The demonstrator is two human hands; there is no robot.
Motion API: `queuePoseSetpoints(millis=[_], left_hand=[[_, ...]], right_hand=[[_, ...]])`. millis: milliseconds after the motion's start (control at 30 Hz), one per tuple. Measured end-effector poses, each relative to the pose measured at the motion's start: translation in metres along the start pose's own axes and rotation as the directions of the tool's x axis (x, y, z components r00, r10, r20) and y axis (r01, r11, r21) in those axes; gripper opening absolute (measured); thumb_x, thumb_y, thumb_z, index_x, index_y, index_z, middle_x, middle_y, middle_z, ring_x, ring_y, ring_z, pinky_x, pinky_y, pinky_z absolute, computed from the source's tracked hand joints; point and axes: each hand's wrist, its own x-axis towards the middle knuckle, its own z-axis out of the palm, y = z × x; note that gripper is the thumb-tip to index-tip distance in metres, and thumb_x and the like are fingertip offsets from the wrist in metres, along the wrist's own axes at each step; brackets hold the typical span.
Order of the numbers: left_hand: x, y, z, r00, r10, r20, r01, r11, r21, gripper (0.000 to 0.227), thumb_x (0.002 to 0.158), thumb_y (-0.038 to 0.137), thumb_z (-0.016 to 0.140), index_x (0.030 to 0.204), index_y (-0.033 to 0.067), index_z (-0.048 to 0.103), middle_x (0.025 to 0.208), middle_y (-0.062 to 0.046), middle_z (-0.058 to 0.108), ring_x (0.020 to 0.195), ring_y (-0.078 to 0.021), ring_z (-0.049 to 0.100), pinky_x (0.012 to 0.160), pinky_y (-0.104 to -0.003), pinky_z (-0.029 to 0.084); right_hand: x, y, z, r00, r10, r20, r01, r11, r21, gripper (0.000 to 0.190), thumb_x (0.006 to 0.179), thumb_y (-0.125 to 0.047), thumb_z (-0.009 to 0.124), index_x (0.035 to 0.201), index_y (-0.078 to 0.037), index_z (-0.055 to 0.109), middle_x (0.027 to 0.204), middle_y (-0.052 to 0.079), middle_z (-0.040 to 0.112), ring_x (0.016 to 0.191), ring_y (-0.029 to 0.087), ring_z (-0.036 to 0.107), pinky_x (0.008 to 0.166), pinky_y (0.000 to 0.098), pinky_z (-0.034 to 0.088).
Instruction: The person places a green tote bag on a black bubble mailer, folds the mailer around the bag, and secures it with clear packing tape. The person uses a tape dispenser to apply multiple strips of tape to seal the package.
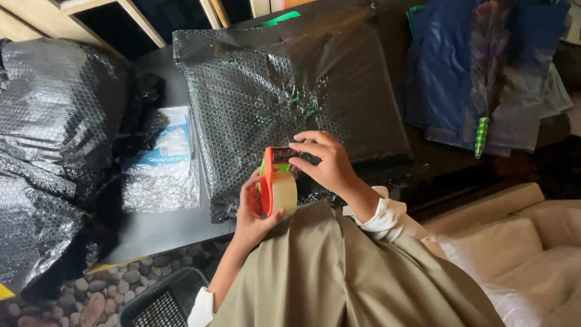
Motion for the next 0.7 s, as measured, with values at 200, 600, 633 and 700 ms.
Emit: queuePoseSetpoints(millis=[200, 600, 633, 700], left_hand=[[-0.003, -0.007, 0.0, 1.0, -0.018, -0.007, 0.018, 0.999, 0.042, 0.085, 0.073, 0.01, 0.092, 0.138, 0.0075, 0.038, 0.165, -0.018, 0.021, 0.136, -0.0432, 0.05, 0.102, -0.047, 0.055], [-0.006, -0.061, -0.022, 0.971, 0.234, 0.054, -0.214, 0.746, 0.631, 0.031, 0.087, 0.026, 0.084, 0.077, 0.0048, 0.063, 0.102, -0.011, 0.06, 0.122, -0.0485, 0.057, 0.111, -0.06, 0.037], [-0.006, -0.073, -0.027, 0.968, 0.241, 0.07, -0.228, 0.732, 0.642, 0.032, 0.089, 0.03, 0.082, 0.075, 0.0084, 0.062, 0.089, -0.008, 0.059, 0.108, -0.0435, 0.061, 0.113, -0.058, 0.035], [-0.005, -0.087, -0.032, 0.965, 0.248, 0.088, -0.244, 0.716, 0.654, 0.034, 0.09, 0.035, 0.081, 0.074, 0.0119, 0.061, 0.076, -0.005, 0.058, 0.095, -0.0385, 0.065, 0.115, -0.057, 0.033]], right_hand=[[-0.005, 0.009, 0.007, 0.997, 0.069, -0.02, -0.067, 0.996, 0.064, 0.013, 0.08, -0.012, 0.088, 0.091, -0.014, 0.082, 0.1, 0.006, 0.077, 0.086, 0.025, 0.071, 0.079, 0.0346, 0.056], [-0.025, 0.026, 0.034, 0.993, 0.114, -0.006, -0.113, 0.975, -0.189, 0.009, 0.09, -0.01, 0.076, 0.087, -0.006, 0.069, 0.086, 0.008, 0.076, 0.081, 0.029, 0.074, 0.074, 0.038, 0.058], [-0.026, 0.025, 0.034, 0.993, 0.117, 0.009, -0.113, 0.973, -0.203, 0.009, 0.091, -0.011, 0.075, 0.088, -0.006, 0.067, 0.086, 0.009, 0.076, 0.08, 0.03, 0.074, 0.072, 0.039, 0.058], [-0.026, 0.021, 0.033, 0.993, 0.12, 0.022, -0.113, 0.97, -0.216, 0.01, 0.092, -0.012, 0.074, 0.088, -0.006, 0.066, 0.086, 0.01, 0.077, 0.079, 0.031, 0.074, 0.071, 0.0401, 0.058]])
